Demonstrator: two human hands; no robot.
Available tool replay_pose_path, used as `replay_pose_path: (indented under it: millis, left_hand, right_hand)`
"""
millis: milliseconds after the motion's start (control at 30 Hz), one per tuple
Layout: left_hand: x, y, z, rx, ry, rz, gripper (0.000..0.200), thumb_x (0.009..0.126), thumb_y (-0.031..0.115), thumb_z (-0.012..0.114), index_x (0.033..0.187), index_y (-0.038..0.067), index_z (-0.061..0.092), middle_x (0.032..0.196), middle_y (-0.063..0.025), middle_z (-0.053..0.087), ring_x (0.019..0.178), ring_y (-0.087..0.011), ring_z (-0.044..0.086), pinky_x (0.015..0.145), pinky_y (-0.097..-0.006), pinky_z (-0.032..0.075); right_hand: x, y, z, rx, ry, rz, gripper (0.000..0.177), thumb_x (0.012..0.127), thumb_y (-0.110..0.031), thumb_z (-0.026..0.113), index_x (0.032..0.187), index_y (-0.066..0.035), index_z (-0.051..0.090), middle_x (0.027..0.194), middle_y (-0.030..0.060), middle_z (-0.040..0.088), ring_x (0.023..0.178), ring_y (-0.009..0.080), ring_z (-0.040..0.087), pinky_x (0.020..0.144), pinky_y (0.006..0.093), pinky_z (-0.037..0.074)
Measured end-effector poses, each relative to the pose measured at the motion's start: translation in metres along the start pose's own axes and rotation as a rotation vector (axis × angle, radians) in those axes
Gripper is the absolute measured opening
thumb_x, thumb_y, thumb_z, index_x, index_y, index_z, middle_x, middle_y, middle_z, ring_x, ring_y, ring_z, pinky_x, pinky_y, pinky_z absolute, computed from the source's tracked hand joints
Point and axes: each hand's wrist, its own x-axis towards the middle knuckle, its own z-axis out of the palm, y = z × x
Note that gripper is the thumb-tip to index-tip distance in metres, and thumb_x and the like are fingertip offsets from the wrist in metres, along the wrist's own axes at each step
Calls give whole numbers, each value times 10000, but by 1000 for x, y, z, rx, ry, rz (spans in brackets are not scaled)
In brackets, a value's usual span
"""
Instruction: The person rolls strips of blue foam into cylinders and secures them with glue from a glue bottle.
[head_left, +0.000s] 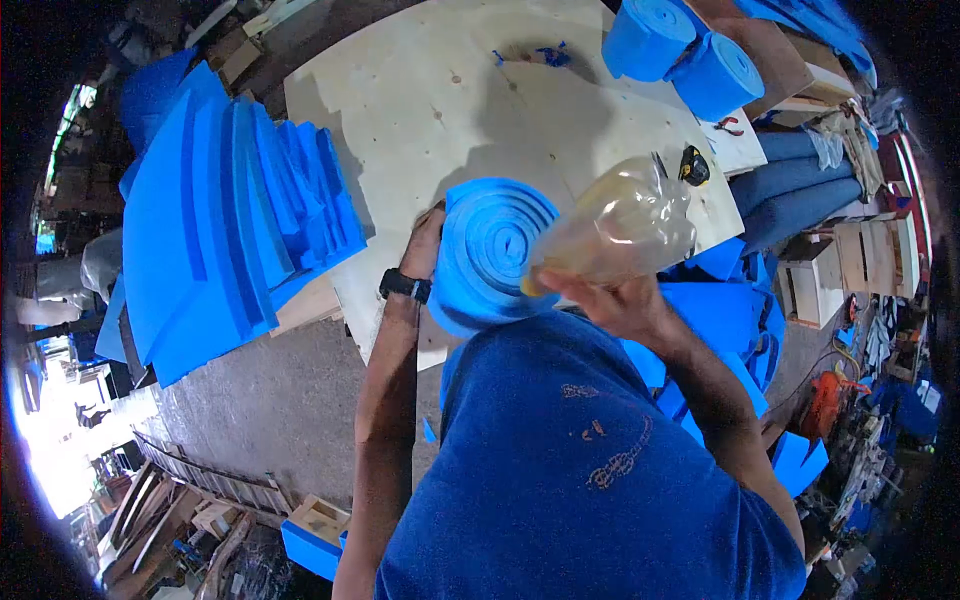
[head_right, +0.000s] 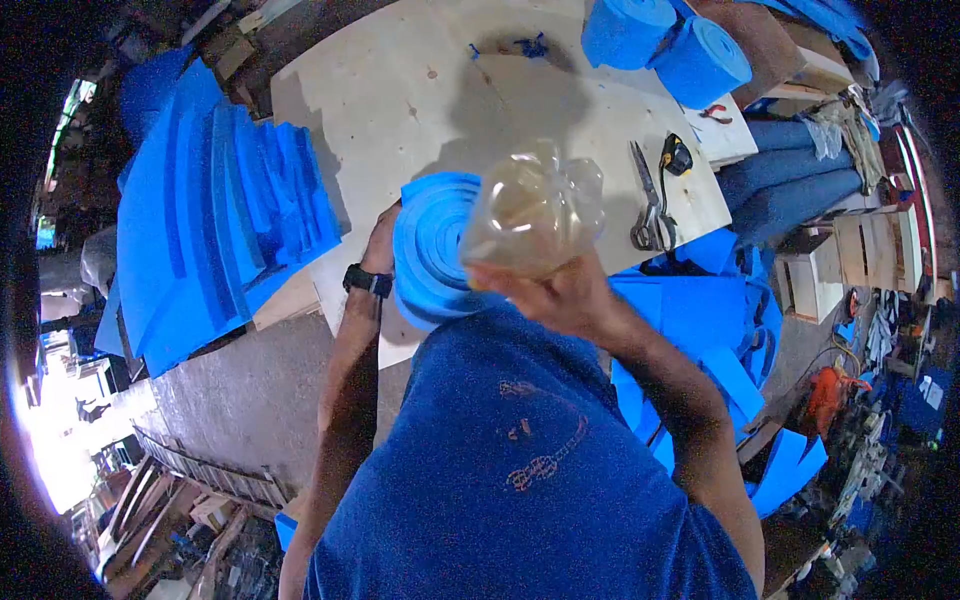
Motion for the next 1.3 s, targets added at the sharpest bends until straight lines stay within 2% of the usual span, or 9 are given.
replay_pose_path:
  millis: [133,333,433,633,700,767,900,1100,1300]
  left_hand:
    - [5,4,-1,241,-18,117,381,1006,184,391,1216,-29,628,1141,-116,696,1019,-187,672,936,-341,536]
    - [-2,-9,-5,-234,45,-98,390,1003,193,394,1230,-29,621,1149,-120,693,1037,-197,669,938,-340,535]
    - [1,-16,-7,-202,-20,-59,395,1008,200,391,1239,-26,618,1154,-118,692,1036,-197,669,938,-341,536]
    - [0,-3,-3,-15,-16,51,399,1022,236,398,1236,-17,621,1153,-112,693,1034,-186,669,941,-342,534]
    - [2,-4,-5,-111,-8,-55,401,1025,244,398,1235,-16,621,1159,-111,692,1040,-185,669,941,-342,534]
    - [0,-9,-4,-182,8,-126,401,1027,246,398,1231,-17,621,1160,-111,691,1036,-186,671,934,-340,538]
    - [-1,-5,-1,-179,18,-101,390,1023,235,395,1207,-20,625,1141,-107,693,1007,-185,676,910,-336,548]
    - [1,-27,-14,-62,-63,49,415,1016,316,533,1268,-8,596,1177,-94,680,1018,-157,646,901,-327,541]
    - [1,-18,-9,-159,-27,-38,389,995,236,437,1225,-28,608,1147,-112,685,1027,-190,659,937,-342,528]
  right_hand:
    - [1,4,14,-710,-3,-550,317,868,-131,788,1131,-23,647,1062,103,695,980,185,679,857,354,561]
    - [-4,4,-20,230,158,154,307,868,-86,781,1119,-7,622,1077,116,690,982,186,677,860,329,556]
    - [8,-9,-39,-84,291,-71,289,891,-66,752,1132,12,613,1067,119,694,955,171,678,841,325,558]
    - [-4,6,-12,63,158,45,295,899,-137,754,1129,1,631,1007,109,706,914,185,681,794,342,557]
    - [6,18,-11,-535,155,-318,319,895,-169,758,1142,-12,633,995,119,712,921,198,685,803,351,556]
    - [17,14,-21,-610,89,-317,343,887,-198,760,1154,-22,634,970,132,721,898,216,697,796,370,560]
    - [47,32,-23,-179,174,-51,320,899,-209,750,1107,11,648,953,132,732,870,166,704,747,342,571]
    - [63,39,2,127,201,-146,307,916,-178,740,1128,15,630,964,87,723,860,155,692,726,328,577]
    - [57,27,-5,30,69,-153,300,923,-150,738,1139,11,607,928,68,707,853,132,680,734,304,570]
